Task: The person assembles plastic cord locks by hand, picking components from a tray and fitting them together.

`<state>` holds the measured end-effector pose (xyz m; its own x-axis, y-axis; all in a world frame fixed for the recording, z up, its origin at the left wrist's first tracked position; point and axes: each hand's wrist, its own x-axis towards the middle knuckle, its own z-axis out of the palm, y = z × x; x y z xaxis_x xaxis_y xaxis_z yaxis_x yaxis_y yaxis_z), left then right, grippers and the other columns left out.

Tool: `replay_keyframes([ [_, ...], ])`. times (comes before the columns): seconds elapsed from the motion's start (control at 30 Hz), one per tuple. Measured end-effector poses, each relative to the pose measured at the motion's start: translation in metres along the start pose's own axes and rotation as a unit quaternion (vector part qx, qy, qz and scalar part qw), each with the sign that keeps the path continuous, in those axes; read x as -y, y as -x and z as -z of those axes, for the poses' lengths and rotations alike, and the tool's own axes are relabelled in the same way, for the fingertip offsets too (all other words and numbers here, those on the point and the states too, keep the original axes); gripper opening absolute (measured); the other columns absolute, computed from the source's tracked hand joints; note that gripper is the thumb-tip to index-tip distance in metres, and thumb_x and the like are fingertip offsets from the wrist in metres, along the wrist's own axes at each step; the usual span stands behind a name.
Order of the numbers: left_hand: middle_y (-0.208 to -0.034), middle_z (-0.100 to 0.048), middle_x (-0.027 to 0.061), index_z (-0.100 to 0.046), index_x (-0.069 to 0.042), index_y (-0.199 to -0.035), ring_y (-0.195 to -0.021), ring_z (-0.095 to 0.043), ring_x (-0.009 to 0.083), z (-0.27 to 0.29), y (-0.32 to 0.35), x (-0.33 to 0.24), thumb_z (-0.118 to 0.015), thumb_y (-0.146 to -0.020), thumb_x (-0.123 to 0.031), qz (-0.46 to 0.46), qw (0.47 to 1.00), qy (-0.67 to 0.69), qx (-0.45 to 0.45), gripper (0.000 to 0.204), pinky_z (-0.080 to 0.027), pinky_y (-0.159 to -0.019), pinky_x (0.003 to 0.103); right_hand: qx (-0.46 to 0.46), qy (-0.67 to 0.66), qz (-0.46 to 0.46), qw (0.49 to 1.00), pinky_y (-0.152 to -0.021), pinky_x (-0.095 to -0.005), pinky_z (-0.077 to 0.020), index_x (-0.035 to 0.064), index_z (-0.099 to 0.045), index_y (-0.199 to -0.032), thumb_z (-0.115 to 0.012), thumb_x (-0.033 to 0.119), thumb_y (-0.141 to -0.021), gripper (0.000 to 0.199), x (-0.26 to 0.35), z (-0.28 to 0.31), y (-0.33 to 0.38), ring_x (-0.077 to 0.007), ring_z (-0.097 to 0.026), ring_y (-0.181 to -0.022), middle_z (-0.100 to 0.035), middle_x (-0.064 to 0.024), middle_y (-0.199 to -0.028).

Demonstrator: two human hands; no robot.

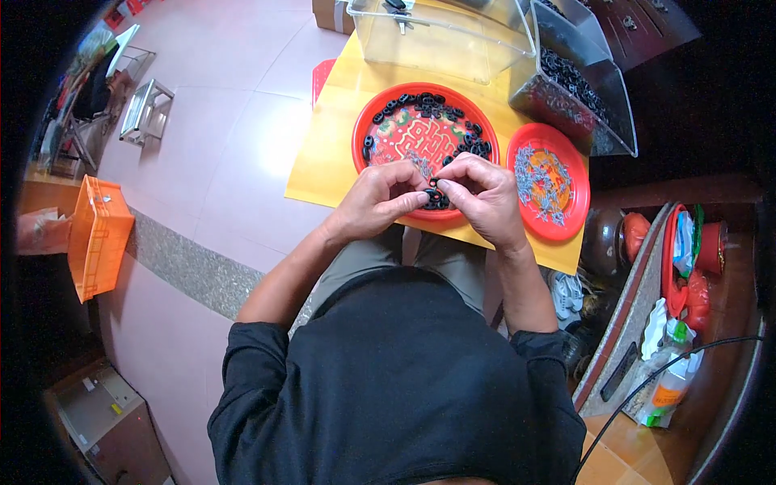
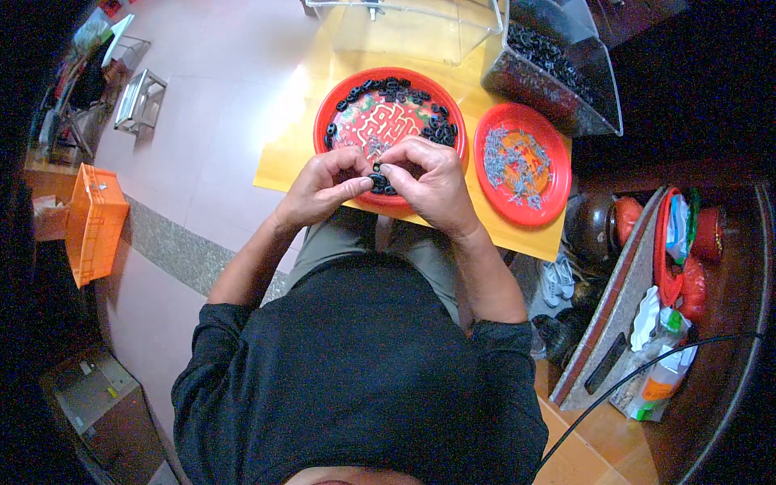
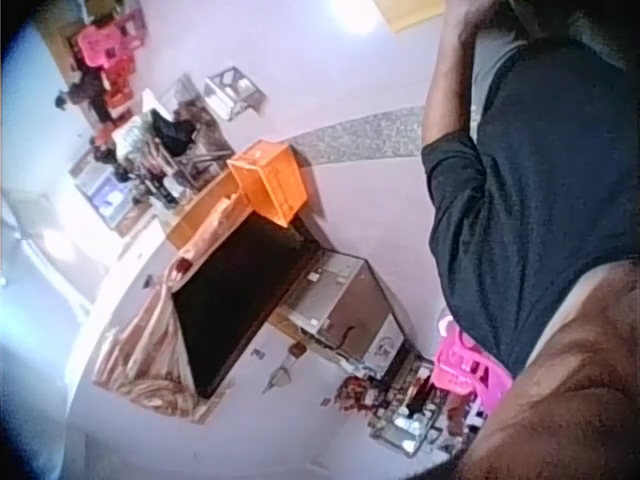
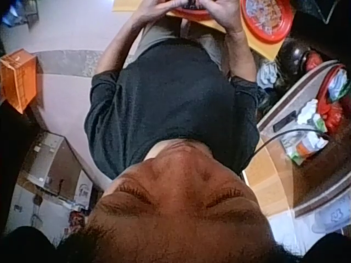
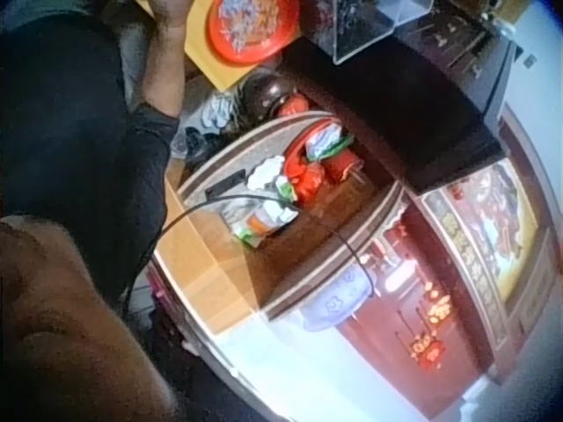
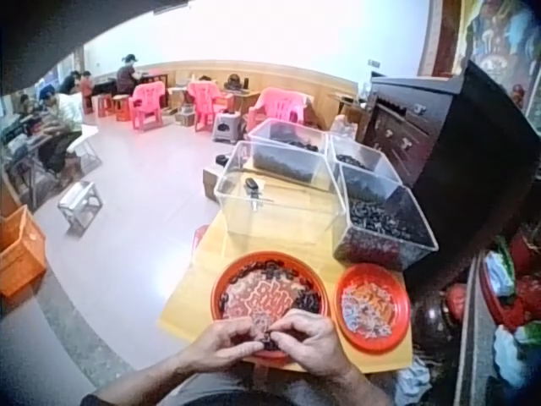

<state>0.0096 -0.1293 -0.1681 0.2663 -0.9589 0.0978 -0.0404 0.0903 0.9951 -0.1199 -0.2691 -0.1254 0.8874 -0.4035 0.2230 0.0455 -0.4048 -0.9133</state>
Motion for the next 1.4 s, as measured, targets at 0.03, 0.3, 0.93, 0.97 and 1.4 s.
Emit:
replay_keyframes([
  [0.03, -0.079, -0.051, -0.0014, -0.055, -0.001, -0.083, -0.075, -0.047, 0.0060, 0.001, 0.000, -0.001, -0.062, -0.082, -0.011, 0.000, 1.000, -0.004, -0.007, 0.012, -0.039, -0.065, 0.021, 0.006, 0.003, 0.002, 1.000, -0.057, -0.0218, -0.0445, -0.0018, -0.062, -0.077, -0.061, -0.001, -0.073, 0.004, 0.001, 0.000, 0.000, -0.0079, -0.055, -0.064, -0.060, -0.0047, -0.073],
  [0.3, -0.077, -0.051, -0.0030, -0.055, -0.003, -0.082, -0.073, -0.047, 0.0049, -0.005, 0.001, -0.001, -0.060, -0.083, -0.012, 0.030, 0.996, 0.076, -0.024, 0.011, -0.039, -0.064, 0.020, -0.002, 0.003, -0.010, 1.000, -0.053, -0.0214, -0.0422, -0.0021, -0.061, -0.077, -0.063, 0.000, -0.073, 0.005, -0.003, -0.004, 0.004, -0.0072, -0.053, -0.061, -0.058, -0.0039, -0.070],
  [0.93, -0.070, -0.051, -0.0049, -0.055, -0.005, -0.083, -0.061, -0.044, 0.0018, -0.012, 0.002, 0.006, -0.060, -0.084, -0.014, 0.043, 0.976, 0.214, -0.005, 0.010, -0.035, -0.053, 0.017, -0.043, 0.048, 0.077, 0.995, -0.048, -0.0207, -0.0440, 0.0003, -0.059, -0.084, -0.072, -0.001, -0.066, 0.023, -0.011, -0.015, 0.022, -0.0069, -0.054, -0.055, -0.055, -0.0024, -0.067],
  [0.97, -0.071, -0.052, -0.0043, -0.055, -0.004, -0.084, -0.064, -0.045, 0.0018, -0.012, 0.003, 0.008, -0.059, -0.085, -0.012, 0.053, 0.973, 0.223, 0.001, 0.009, -0.037, -0.055, 0.017, -0.044, 0.048, 0.076, 0.995, -0.048, -0.0207, -0.0440, 0.0003, -0.059, -0.084, -0.072, -0.001, -0.066, 0.023, -0.012, -0.015, 0.023, -0.0069, -0.054, -0.055, -0.055, -0.0024, -0.067],
  [1.4, -0.070, -0.048, -0.0052, -0.054, -0.004, -0.082, -0.060, -0.042, 0.0022, -0.021, -0.003, -0.002, -0.060, -0.084, -0.014, 0.014, 0.987, 0.155, -0.032, 0.012, -0.034, -0.053, 0.017, -0.069, 0.051, 0.070, 0.994, -0.051, -0.0221, -0.0463, 0.0010, -0.060, -0.095, -0.071, -0.001, -0.067, 0.031, -0.010, -0.013, 0.028, -0.0086, -0.056, -0.059, -0.058, -0.0046, -0.074],
])
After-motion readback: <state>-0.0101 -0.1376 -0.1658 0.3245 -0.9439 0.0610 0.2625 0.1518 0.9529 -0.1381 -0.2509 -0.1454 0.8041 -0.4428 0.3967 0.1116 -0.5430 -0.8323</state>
